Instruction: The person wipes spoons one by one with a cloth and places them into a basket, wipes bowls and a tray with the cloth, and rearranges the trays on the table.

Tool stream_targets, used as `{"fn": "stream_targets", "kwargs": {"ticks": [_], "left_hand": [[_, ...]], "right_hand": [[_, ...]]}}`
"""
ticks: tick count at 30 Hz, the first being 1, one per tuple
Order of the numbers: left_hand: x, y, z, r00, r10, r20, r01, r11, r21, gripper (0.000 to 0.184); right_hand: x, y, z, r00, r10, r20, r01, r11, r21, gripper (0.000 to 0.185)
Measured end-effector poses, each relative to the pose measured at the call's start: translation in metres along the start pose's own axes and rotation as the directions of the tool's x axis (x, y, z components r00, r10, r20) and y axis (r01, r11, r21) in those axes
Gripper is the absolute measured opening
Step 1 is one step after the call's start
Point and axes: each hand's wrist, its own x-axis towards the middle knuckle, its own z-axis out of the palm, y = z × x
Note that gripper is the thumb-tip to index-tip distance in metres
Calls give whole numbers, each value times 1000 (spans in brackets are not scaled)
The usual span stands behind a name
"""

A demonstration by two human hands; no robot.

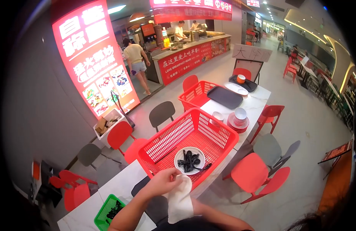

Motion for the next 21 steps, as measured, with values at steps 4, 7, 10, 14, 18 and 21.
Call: {"fn": "stream_targets", "kwargs": {"ticks": [4, 7, 10, 14, 18, 21], "left_hand": [[35, -74, 46, 967, -15, 253, 121, 904, -410, 31], [47, -70, 64, 943, -81, 322, 202, 910, -362, 30], [61, -68, 81, 949, -111, 296, 226, 893, -389, 32], [107, -145, 124, 989, -148, -16, 140, 964, -228, 37], [157, -231, 156, 947, -193, -257, 223, 970, 95, 43], [183, -271, 170, 922, -306, -236, 359, 904, 231, 54]], "right_hand": [[-11, 7, -26, 993, -82, -87, 97, 977, 190, 50], [-12, 46, -65, 981, -116, -156, 129, 988, 81, 40], [-19, 14, -59, 928, -349, -131, 111, 593, -797, 33], [-39, -74, -25, 926, -365, -95, -100, 5, -995, 25], [-60, -139, -3, 956, -162, -243, -264, -119, -957, 21], [-79, -59, -56, 946, -218, -240, -196, 208, -958, 23]]}}
